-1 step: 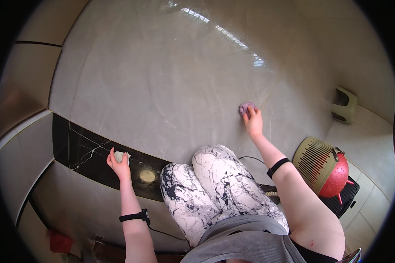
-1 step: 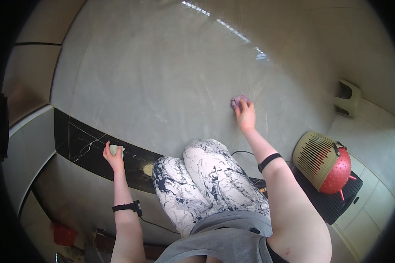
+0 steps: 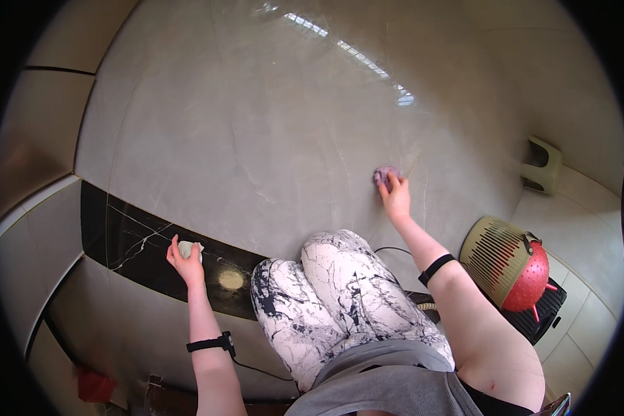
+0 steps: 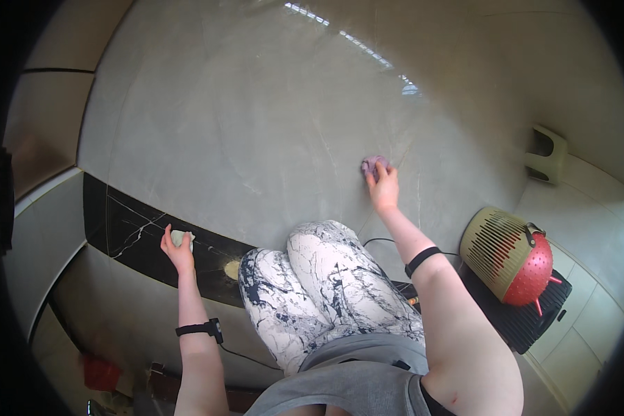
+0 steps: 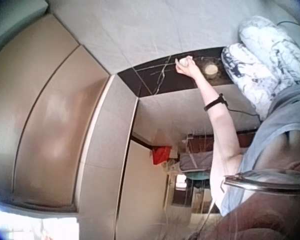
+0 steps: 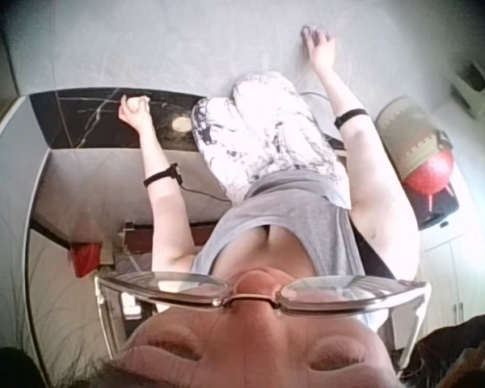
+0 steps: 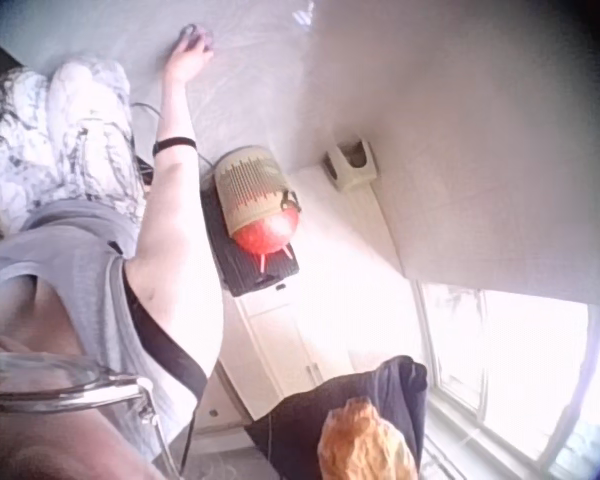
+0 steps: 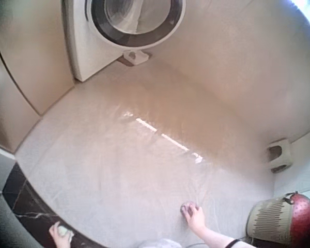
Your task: The person wipes a tiled floor with cloths, washes the cloths in a sink, and then uses a cloth to wipe down the exterior surface of a large wardrobe.
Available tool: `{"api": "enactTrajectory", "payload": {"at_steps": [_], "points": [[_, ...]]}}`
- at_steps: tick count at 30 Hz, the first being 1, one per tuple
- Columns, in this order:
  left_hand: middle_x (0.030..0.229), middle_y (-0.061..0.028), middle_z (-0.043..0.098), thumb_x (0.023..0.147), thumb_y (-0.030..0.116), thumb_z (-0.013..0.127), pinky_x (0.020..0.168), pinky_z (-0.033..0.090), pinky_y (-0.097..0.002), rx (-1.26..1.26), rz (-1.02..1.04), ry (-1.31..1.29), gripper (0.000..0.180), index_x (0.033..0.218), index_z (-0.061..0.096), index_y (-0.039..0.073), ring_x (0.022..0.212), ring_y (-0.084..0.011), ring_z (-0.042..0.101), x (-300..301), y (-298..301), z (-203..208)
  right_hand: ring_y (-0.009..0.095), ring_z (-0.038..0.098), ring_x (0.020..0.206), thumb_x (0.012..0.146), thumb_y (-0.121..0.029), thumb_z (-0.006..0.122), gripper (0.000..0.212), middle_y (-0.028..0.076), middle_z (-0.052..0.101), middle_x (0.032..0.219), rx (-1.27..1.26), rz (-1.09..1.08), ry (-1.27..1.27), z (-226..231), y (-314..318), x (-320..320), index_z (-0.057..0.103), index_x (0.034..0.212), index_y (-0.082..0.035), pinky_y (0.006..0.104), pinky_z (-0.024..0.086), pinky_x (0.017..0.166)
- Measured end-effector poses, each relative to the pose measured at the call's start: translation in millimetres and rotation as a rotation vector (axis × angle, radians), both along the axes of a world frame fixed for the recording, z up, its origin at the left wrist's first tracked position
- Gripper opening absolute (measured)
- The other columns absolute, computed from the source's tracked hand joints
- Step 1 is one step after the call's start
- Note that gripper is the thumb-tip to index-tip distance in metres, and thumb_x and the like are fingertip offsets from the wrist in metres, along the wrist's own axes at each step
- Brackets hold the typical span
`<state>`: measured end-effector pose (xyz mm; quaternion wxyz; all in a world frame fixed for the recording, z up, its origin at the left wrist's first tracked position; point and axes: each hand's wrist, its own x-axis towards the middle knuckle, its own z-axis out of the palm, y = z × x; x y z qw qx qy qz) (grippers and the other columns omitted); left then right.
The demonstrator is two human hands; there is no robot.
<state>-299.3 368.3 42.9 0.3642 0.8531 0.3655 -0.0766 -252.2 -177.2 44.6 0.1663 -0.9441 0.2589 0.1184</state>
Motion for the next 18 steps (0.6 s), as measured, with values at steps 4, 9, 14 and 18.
{"api": "enactTrajectory", "payload": {"at_steps": [4, 9, 14, 18], "points": [[0.133, -0.0147, 0.033, 0.079, 0.014, 0.07, 0.097, 0.041, -0.0379, 0.037, -0.011, -0.008, 0.062, 0.137, 0.045, 0.015, 0.116, -0.0281, 0.044, -2.8, -1.0, -3.4, 0.039, 0.059, 0.098, 0.083, -0.023, 0.069, 0.04, 0.019, 0.051, 0.111, 0.12, -0.089, -0.009, 2.1, 85.7, 30.7, 0.057, 0.12, -0.011, 0.0434, 0.05, 0.085], [0.135, -0.0162, 0.031, 0.077, 0.014, 0.071, 0.098, 0.04, -0.038, 0.05, -0.029, 0.018, 0.071, 0.141, 0.041, 0.014, 0.118, -0.0295, 0.042, 3.3, -6.2, -14.3, 0.036, 0.059, 0.096, 0.082, -0.026, 0.069, 0.033, 0.016, 0.053, 0.108, 0.354, 0.313, 0.048, 22.6, 203.9, 58.0, 0.062, 0.112, -0.013, 0.0417, 0.053, 0.079], [0.137, -0.0173, 0.028, 0.076, 0.015, 0.071, 0.099, 0.04, -0.038, 0.065, -0.024, 0.046, 0.075, 0.143, 0.038, 0.013, 0.119, -0.0309, 0.041, 6.8, -13.1, -16.7, 0.027, 0.052, 0.111, 0.077, -0.018, 0.061, 0.018, 0.008, 0.052, 0.113, 0.226, 0.974, 0.009, 24.2, 208.5, 41.6, 0.062, 0.095, -0.018, 0.0414, 0.048, 0.084], [0.137, -0.0175, 0.027, 0.076, 0.015, 0.072, 0.1, 0.039, -0.038, 0.02, -0.03, 0.056, 0.076, 0.143, 0.038, 0.013, 0.12, -0.031, 0.041, 7.2, -11.0, -8.9, 0.026, 0.054, 0.11, 0.08, -0.017, 0.055, 0.019, 0.005, 0.053, 0.12, 0.032, 1.138, -0.198, 15.0, 133.5, 40.0, 0.061, 0.097, -0.017, 0.04, 0.049, 0.08]]}}
